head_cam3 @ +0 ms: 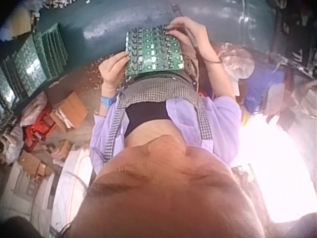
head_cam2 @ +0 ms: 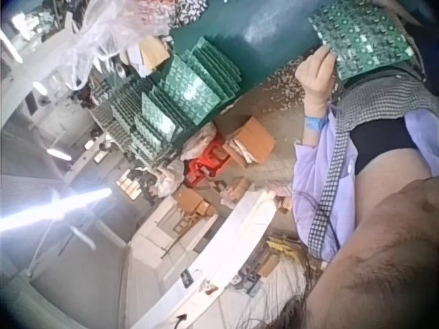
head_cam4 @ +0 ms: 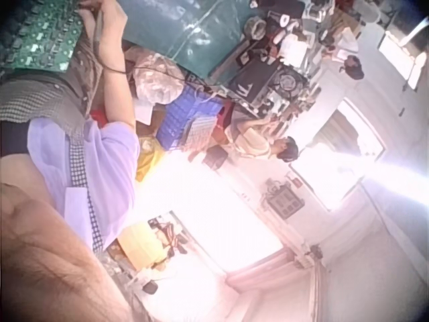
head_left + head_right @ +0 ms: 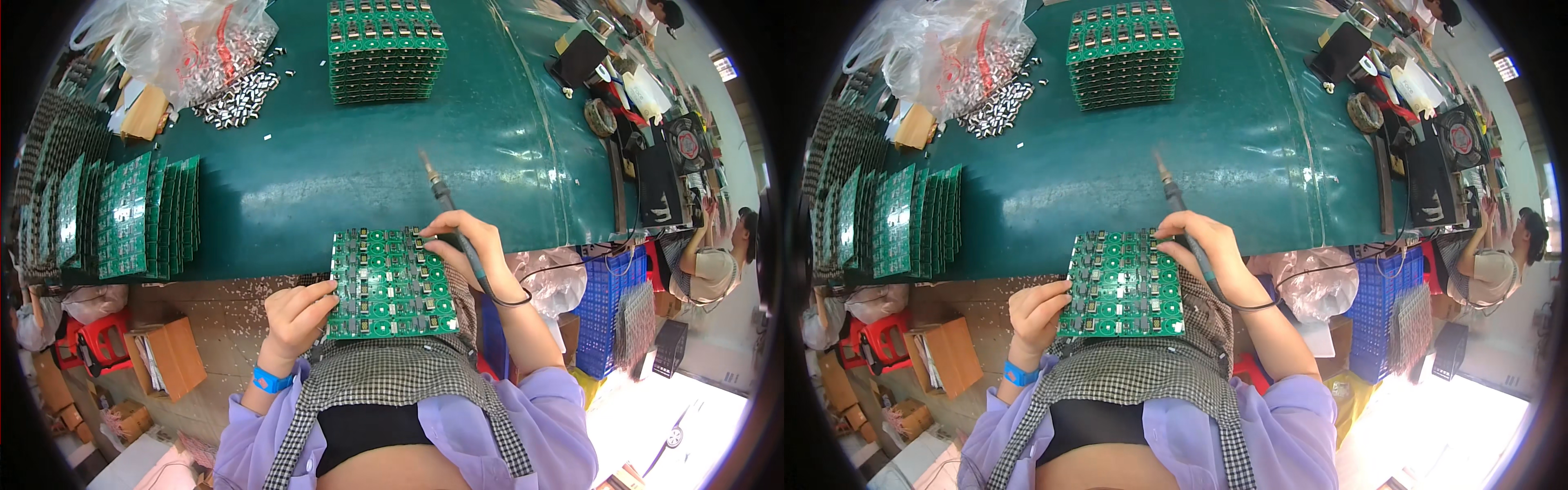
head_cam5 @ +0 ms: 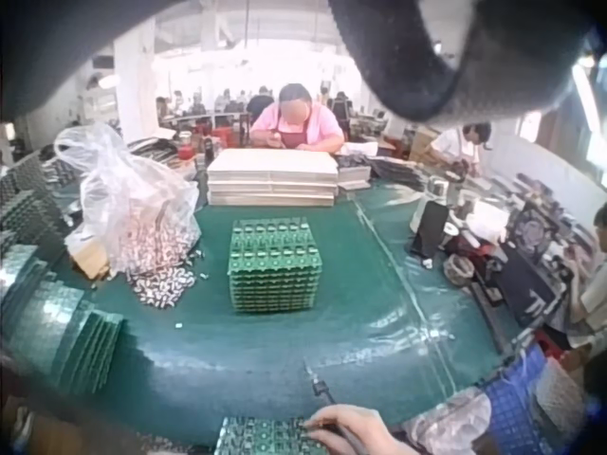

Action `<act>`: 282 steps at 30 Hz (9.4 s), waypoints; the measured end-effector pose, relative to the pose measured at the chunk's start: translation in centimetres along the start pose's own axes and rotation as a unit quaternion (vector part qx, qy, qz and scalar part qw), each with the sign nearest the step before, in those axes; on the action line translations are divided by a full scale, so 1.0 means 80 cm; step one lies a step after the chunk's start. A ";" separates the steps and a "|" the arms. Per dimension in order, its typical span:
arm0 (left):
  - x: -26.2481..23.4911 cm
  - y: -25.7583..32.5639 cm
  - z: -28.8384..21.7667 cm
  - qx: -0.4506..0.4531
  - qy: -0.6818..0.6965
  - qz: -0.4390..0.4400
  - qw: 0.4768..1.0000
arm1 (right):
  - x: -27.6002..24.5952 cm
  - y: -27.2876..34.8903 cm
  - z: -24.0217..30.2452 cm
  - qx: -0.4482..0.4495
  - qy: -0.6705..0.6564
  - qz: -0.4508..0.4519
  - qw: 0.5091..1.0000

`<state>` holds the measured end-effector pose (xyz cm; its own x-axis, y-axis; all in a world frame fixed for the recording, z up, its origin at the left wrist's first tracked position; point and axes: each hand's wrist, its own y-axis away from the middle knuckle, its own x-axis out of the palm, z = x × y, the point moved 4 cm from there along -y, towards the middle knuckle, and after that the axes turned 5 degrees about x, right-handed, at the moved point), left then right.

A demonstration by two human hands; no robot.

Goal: The person picks up a circuit board panel from a stack, solders components onto it with a soldering iron, places it onto a finished stack, and repeats the process with another circuit board panel.

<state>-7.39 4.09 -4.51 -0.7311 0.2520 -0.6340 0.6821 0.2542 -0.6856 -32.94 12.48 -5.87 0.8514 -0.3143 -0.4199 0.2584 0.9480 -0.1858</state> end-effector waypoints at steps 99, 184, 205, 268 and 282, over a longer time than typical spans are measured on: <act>0.142 -0.149 0.072 -0.263 0.054 0.090 0.959 | -0.060 -0.011 -0.005 -0.007 0.070 -0.158 0.985; 0.138 -0.130 0.037 -0.273 0.065 0.135 0.950 | -0.043 0.037 0.005 -0.038 0.077 -0.191 0.978; 0.143 -0.116 0.024 -0.234 0.061 0.161 0.957 | -0.038 0.046 0.007 -0.044 0.071 -0.176 0.981; 0.130 -0.091 -0.014 -0.231 0.048 0.113 0.965 | -0.040 0.083 0.018 -0.032 0.056 -0.187 0.980; 0.130 -0.090 -0.012 -0.244 0.054 0.110 0.962 | -0.050 0.078 0.028 0.038 0.049 -0.143 0.988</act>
<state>-19.88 5.74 -5.82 -0.5807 0.4382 -0.6861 0.7636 0.5853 -0.2725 -33.72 19.76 -3.36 0.6910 -0.5693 -0.4454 0.5183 0.8197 -0.2436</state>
